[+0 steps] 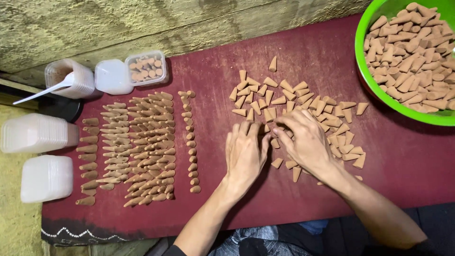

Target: Arranging incense cones into neat rows on a table

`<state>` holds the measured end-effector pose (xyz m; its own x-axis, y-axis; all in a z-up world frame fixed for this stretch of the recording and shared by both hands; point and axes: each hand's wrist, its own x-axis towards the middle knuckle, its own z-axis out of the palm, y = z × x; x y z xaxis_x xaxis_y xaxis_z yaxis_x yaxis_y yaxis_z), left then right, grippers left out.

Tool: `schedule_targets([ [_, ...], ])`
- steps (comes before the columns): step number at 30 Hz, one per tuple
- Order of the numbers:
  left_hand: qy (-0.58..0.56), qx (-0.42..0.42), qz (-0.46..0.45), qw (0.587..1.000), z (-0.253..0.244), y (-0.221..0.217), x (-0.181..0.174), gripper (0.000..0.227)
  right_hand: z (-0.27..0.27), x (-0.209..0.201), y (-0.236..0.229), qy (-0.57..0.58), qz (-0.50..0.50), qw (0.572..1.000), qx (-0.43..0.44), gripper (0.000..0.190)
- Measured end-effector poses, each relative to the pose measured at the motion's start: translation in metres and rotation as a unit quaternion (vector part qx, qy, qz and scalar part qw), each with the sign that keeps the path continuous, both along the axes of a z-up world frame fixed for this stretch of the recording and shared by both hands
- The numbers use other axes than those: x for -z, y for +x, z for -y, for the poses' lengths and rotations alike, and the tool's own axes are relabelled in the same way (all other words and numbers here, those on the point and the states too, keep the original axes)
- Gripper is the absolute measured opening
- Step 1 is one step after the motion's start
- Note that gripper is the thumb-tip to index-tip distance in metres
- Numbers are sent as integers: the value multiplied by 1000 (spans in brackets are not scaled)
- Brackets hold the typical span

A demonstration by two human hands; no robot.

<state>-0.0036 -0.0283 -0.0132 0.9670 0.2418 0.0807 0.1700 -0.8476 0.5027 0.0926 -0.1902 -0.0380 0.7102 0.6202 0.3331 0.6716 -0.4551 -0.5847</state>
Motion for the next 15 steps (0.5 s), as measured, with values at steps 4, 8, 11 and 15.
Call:
schedule_targets([
  [4,5,-28,15,999,-2,20,-4,32,-14,8,20,-33,3,999,-8,22],
  [8,0,-50,50,997,-3,31,5,30,-29,12,27,-44,-19,999,8,26],
  [11,-4,-71,74,995,-4,35,15,35,-33,-1,28,-57,-48,997,20,30],
  [15,4,-83,79,993,-3,41,20,39,-28,4,30,-69,-72,995,24,33],
])
